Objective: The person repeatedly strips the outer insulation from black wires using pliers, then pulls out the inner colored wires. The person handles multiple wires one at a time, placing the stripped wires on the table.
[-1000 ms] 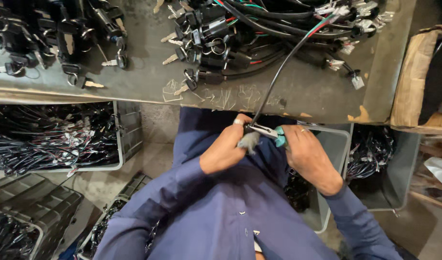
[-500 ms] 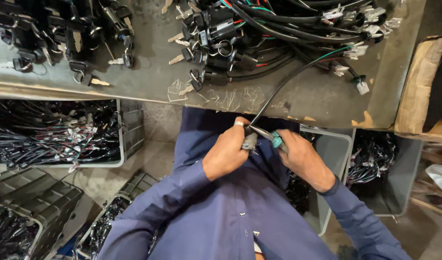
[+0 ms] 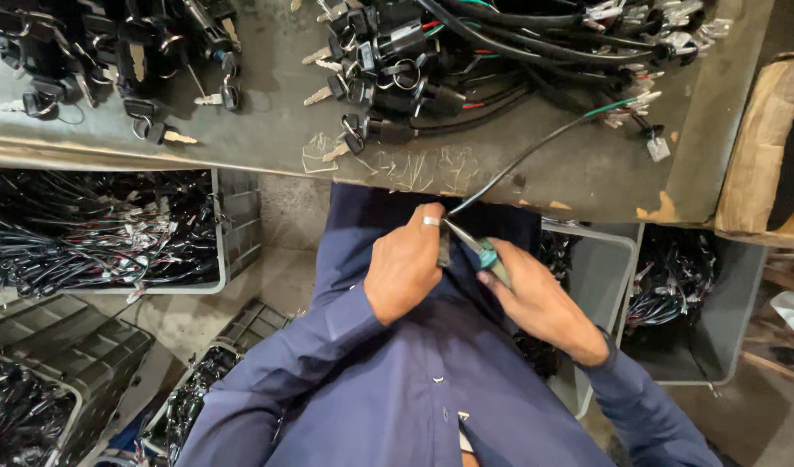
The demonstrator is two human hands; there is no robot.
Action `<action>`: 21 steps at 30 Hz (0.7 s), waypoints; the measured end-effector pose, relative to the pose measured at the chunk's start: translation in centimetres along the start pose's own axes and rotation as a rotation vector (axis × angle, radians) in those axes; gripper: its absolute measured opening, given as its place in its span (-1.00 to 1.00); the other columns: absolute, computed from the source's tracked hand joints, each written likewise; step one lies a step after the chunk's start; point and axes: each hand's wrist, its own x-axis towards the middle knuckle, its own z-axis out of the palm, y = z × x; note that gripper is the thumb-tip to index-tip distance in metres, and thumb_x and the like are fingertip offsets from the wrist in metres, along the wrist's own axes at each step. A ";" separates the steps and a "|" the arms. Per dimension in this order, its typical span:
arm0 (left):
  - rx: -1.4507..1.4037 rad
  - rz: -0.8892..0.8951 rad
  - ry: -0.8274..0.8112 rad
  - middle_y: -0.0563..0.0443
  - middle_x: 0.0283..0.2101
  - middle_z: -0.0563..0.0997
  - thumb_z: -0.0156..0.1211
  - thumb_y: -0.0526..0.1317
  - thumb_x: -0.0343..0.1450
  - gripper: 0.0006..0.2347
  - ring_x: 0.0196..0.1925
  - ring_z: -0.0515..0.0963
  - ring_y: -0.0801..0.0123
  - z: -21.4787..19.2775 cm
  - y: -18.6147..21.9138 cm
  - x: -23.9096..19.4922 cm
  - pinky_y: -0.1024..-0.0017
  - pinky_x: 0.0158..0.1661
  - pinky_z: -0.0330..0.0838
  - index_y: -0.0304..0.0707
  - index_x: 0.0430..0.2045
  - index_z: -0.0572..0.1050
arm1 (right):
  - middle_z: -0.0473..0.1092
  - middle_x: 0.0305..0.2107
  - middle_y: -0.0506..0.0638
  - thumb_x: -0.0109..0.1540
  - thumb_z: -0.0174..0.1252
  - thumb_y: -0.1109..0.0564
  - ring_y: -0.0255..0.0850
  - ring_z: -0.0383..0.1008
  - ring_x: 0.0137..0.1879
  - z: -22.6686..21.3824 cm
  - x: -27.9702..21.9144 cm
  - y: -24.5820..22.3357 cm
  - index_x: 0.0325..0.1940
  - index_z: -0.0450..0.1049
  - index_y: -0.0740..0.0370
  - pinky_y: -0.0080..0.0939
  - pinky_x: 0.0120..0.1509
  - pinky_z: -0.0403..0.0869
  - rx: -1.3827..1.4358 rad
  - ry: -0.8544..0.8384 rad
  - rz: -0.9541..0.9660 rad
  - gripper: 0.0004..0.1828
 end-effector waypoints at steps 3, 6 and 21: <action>0.027 -0.008 -0.039 -0.34 -0.14 0.55 0.11 -0.44 0.23 -0.55 -0.31 0.57 -0.19 -0.4 -0.2 0.4 -0.04 -0.36 0.38 -0.41 0.05 0.29 | 0.45 -0.26 0.24 0.20 0.27 0.17 0.22 0.48 -0.13 1.8 -0.2 1.1 0.06 0.36 0.31 0.06 -0.10 0.44 0.007 0.010 0.153 -0.61; -0.216 -0.116 -0.291 -0.24 -0.29 0.60 0.20 -0.25 0.52 -0.72 -0.25 0.61 -0.10 -0.8 -1.2 0.9 0.07 -0.29 0.44 -0.27 0.08 0.36 | 0.45 -0.30 0.20 0.20 0.34 0.18 0.18 0.48 -0.14 3.3 0.0 2.2 -0.03 0.40 0.27 0.02 -0.10 0.44 -0.003 0.046 0.193 -0.67; -0.670 -0.212 0.227 -0.05 0.04 0.50 0.05 -0.14 0.48 -0.60 -0.02 0.51 0.37 -21.4 -8.7 2.7 0.44 -0.04 0.43 -0.35 0.18 0.33 | 0.42 0.07 0.19 0.13 0.32 0.24 0.13 0.40 0.24 -8.8 4.5 -0.9 0.20 0.43 0.37 0.08 0.31 0.32 -0.645 0.306 -0.216 -0.45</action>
